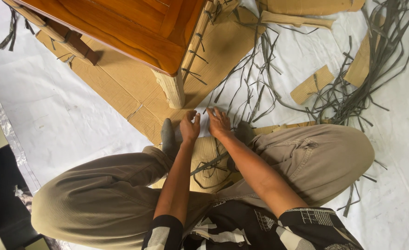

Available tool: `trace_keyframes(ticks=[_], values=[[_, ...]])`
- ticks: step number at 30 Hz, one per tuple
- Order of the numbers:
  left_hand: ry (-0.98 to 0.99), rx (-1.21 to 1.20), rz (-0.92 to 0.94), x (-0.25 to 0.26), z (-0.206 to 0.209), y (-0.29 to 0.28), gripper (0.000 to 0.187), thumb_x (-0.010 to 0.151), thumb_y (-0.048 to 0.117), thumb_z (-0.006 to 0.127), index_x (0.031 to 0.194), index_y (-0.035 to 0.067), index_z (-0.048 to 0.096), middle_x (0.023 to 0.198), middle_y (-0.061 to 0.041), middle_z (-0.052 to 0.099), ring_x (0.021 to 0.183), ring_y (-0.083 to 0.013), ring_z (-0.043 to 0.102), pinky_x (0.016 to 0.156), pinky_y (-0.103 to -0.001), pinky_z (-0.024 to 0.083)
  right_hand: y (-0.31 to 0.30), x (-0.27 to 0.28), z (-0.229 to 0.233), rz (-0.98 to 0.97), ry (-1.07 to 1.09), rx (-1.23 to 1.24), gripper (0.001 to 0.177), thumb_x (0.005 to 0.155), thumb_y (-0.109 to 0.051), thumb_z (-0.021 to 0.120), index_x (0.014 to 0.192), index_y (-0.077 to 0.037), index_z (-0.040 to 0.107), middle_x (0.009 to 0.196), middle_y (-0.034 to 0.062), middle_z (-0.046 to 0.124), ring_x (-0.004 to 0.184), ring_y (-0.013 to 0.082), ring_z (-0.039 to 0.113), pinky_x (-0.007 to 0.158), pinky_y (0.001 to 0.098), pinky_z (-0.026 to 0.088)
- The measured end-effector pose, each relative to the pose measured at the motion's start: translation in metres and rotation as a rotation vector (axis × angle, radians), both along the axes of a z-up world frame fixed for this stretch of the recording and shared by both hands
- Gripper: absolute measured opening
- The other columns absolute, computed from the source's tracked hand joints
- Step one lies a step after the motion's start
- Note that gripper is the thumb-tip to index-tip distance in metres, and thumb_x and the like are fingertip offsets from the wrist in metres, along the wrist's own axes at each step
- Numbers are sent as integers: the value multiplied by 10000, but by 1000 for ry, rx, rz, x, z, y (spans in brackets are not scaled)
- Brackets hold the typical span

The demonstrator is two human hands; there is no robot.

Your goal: Wrapping the legs of a wooden table with protective cardboard and securing them with ties.

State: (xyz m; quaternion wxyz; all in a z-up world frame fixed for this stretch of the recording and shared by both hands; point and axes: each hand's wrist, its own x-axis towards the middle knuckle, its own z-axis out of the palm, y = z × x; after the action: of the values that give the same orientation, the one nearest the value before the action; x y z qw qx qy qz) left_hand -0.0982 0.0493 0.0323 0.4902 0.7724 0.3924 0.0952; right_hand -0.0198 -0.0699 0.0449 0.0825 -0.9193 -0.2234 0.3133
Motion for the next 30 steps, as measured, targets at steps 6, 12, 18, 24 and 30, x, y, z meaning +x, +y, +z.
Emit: trace_keyframes(ticks=[6, 12, 18, 24, 30], values=[[92, 34, -162, -7, -19, -5, 238, 970, 316, 627, 1173, 226, 711, 1144, -44, 699, 1130, -328, 685, 990, -511, 539, 13, 2, 11, 53, 79, -42, 794, 942, -162, 639, 1621, -379, 291, 1697, 194, 91, 1543, 435, 205, 1189, 576, 314], [154, -43, -178, -6, -13, -3, 285, 963, 359, 627, 1195, 220, 717, 1185, -61, 699, 1178, -314, 672, 1022, -490, 526, 14, 5, -11, -50, 140, -79, 806, 940, -174, 613, 1635, -119, 208, 1722, 193, 63, 1578, 398, 132, 1225, 646, 191], [192, -113, -175, 3, -25, 2, 340, 975, 424, 610, 1238, 232, 707, 1228, -52, 714, 1195, -276, 672, 1045, -477, 519, 4, 4, -39, -87, 33, 28, 721, 877, -213, 645, 1542, -57, 411, 1648, 60, 348, 1481, 393, 367, 1214, 671, 211], [230, -337, -39, 7, 2, 15, 534, 979, 535, 498, 1303, 160, 697, 1234, -152, 726, 1254, -375, 617, 1098, -528, 448, 9, -5, -4, 77, 48, 559, 136, 821, -239, 714, 750, -122, 708, 768, 105, 743, 824, 384, 738, 734, 514, 563], [207, -335, -6, 11, 3, 19, 282, 910, 374, 640, 1129, 273, 788, 905, 9, 799, 992, -206, 754, 934, -390, 559, 0, -3, 3, -277, 720, 655, 295, 851, -329, 795, 1017, -86, 816, 934, 151, 781, 835, 244, 740, 745, 327, 612]])
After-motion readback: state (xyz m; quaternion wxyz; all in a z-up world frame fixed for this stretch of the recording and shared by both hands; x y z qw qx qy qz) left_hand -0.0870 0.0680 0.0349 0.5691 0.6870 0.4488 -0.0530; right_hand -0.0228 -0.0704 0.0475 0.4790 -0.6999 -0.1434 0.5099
